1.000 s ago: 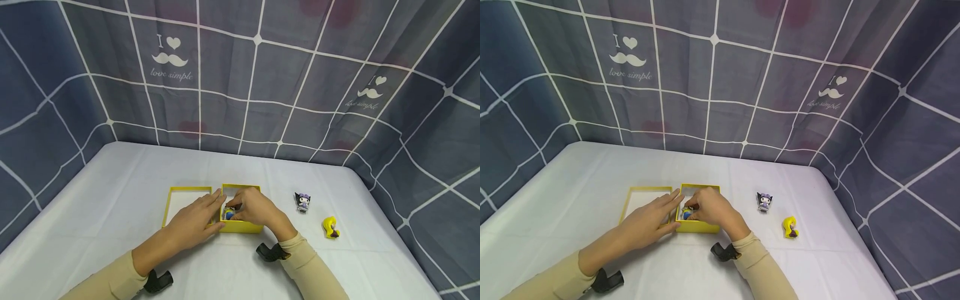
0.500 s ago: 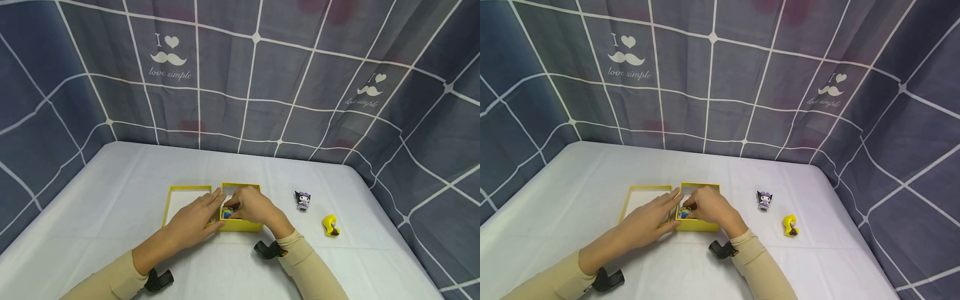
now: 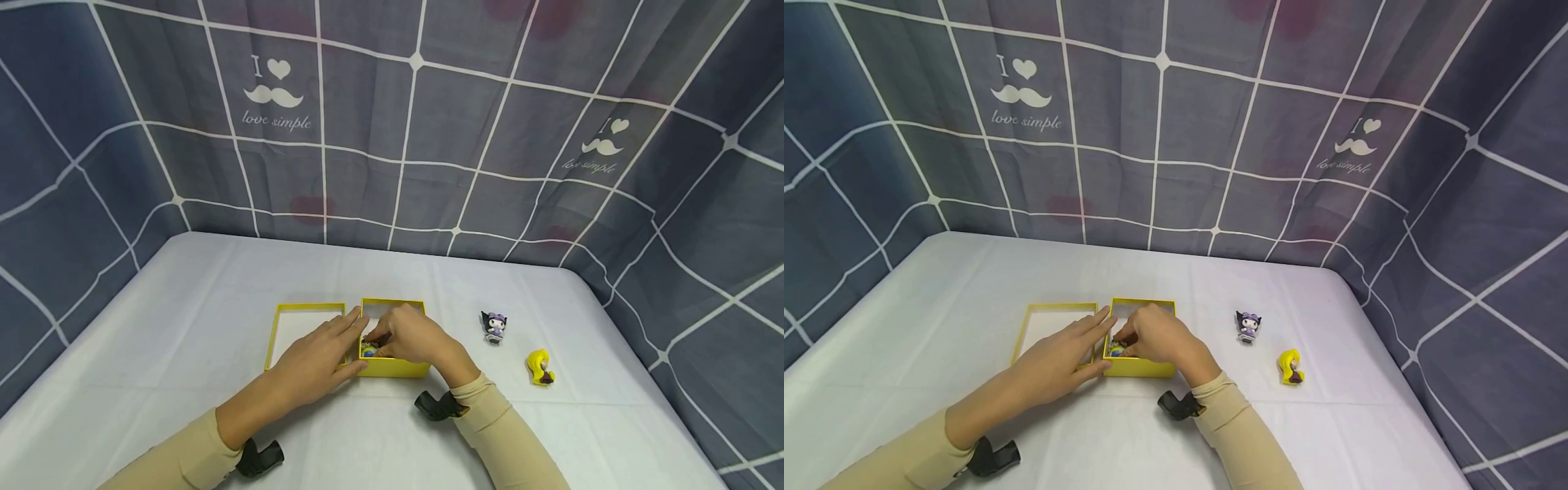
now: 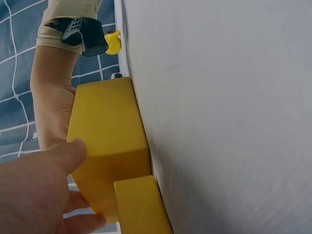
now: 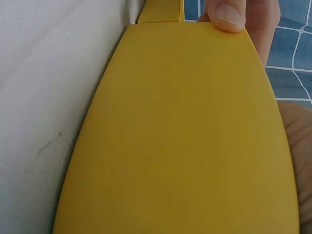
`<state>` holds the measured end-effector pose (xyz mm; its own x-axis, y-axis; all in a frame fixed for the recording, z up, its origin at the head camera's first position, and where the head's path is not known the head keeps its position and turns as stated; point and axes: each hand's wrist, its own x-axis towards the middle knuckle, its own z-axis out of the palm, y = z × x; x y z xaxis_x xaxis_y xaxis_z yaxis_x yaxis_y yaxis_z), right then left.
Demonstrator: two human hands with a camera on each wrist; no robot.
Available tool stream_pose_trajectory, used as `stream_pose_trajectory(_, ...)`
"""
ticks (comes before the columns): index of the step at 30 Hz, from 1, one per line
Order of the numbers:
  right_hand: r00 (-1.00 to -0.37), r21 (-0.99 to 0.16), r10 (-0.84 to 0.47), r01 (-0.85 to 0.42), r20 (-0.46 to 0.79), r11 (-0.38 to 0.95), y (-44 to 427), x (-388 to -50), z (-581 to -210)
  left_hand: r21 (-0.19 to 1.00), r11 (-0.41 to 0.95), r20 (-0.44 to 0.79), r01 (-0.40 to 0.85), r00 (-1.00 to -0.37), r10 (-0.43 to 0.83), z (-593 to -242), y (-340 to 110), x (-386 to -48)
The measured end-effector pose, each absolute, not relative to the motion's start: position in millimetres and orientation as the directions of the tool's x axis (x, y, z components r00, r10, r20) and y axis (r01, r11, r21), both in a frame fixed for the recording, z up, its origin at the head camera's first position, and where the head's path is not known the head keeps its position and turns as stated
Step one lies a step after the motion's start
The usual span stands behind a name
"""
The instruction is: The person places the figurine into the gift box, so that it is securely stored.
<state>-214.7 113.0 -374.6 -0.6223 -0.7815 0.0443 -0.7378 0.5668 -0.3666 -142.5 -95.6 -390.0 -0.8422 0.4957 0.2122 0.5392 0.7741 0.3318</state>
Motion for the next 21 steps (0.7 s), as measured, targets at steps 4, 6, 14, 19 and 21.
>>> stream_pose_trajectory(4,-0.616,-0.412,-0.787,-0.724,0.026,0.553,113.7,-214.3,-373.9,0.339,0.773,0.210,0.536,-0.844,0.493,-390.0,-95.6,-142.4)
stream_pose_trajectory(6,-0.610,-0.422,-0.792,-0.725,0.024,0.545,114.1,-214.4,-373.9,0.340,0.774,0.208,0.535,-0.845,0.493,-390.0,-95.5,-142.4)
stream_pose_trajectory(14,-0.611,-0.402,-0.791,-0.730,0.022,0.553,115.6,-213.7,-371.2,0.337,0.772,0.213,0.539,-0.842,0.496,-389.4,-95.0,-142.9)
stream_pose_trajectory(19,-0.593,-0.366,-0.804,-0.759,0.044,0.539,116.2,-212.7,-369.9,0.334,0.776,0.211,0.536,-0.845,0.492,-390.0,-95.4,-142.1)
stream_pose_trajectory(21,-0.582,-0.354,-0.811,-0.772,0.060,0.528,116.9,-212.5,-369.6,0.333,0.775,0.214,0.538,-0.843,0.493,-390.3,-95.6,-142.1)
